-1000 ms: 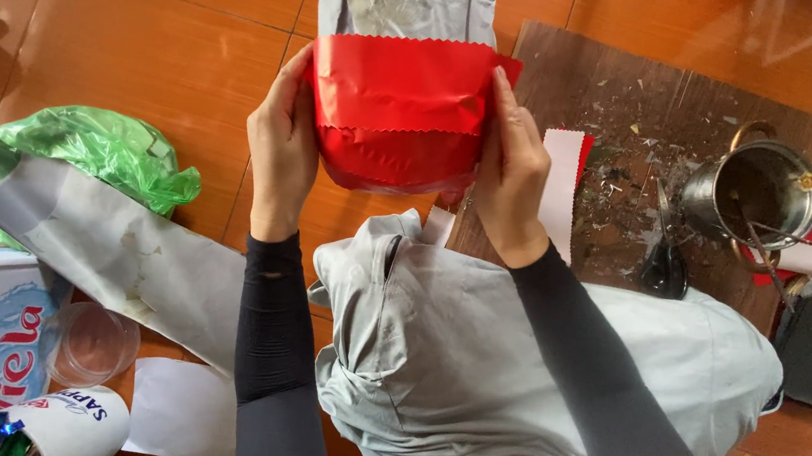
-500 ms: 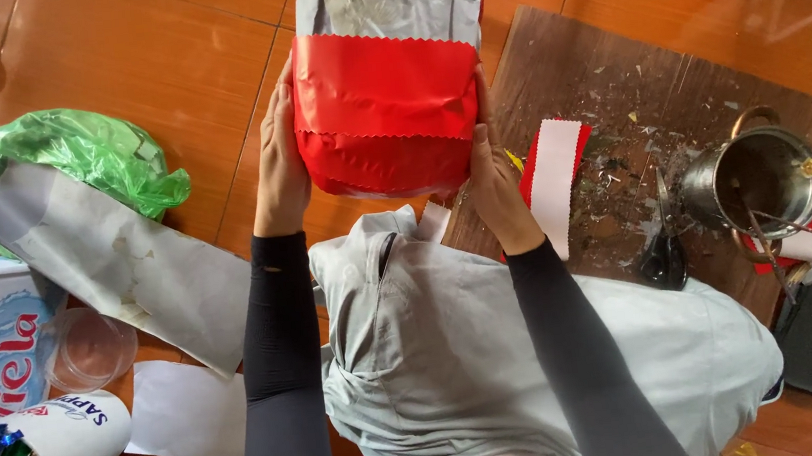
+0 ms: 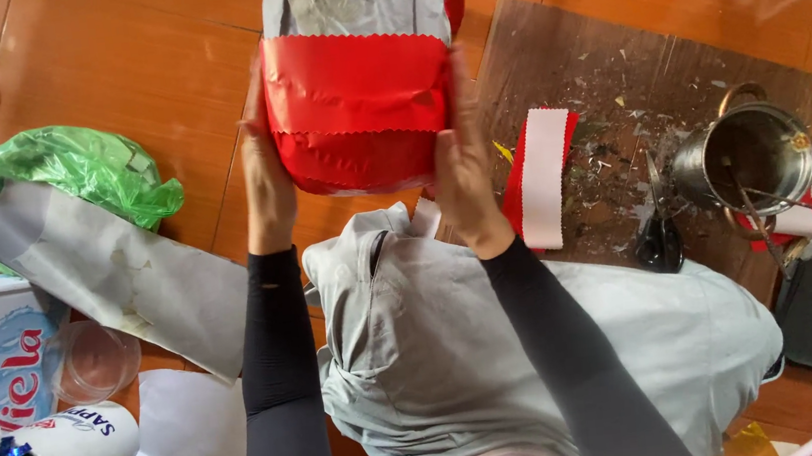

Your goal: Applying glue and paper strips to a bamboo frame to create a decorative lantern or object.

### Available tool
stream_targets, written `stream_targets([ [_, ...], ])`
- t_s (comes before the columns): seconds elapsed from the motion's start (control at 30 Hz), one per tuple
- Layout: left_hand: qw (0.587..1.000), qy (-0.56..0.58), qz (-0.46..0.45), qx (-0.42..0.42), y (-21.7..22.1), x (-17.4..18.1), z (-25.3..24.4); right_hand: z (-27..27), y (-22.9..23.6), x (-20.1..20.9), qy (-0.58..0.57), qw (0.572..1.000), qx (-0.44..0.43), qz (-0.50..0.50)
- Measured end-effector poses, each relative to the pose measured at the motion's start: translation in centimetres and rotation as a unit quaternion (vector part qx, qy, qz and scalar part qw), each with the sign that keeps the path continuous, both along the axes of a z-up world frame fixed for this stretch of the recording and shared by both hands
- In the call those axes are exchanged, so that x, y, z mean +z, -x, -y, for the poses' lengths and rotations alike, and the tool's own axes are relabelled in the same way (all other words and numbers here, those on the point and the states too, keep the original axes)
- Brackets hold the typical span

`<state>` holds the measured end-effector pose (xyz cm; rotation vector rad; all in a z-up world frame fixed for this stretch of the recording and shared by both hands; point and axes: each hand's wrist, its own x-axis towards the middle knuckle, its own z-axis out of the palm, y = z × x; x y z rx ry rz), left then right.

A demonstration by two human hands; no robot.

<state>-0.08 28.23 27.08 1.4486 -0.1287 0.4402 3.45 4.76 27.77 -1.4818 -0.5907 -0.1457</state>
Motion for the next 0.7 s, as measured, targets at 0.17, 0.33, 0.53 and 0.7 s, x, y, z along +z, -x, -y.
stream_targets([
  [0.17, 0.997, -0.007, -0.066, 0.037, 0.8, 0.3, 0.2, -0.1, 0.5, 0.9, -0.006, 0.997, 0.039, -0.070],
  [0.33, 0.998, -0.021, -0.045, 0.035, 0.7, 1.1, 0.3, 1.9, 0.3, -1.5, -0.176, 0.978, 0.043, -0.108],
  [0.53, 0.998, 0.025, -0.057, 0.005, 0.5, -0.1, -0.2, 1.3, 2.2, -2.5, -0.088, 0.985, 0.048, -0.143],
  [0.7, 0.985, 0.140, -0.085, -0.058, 0.0, -1.3, -1.9, 2.8, 1.9, -2.5, -0.073, 0.950, 0.113, -0.283],
])
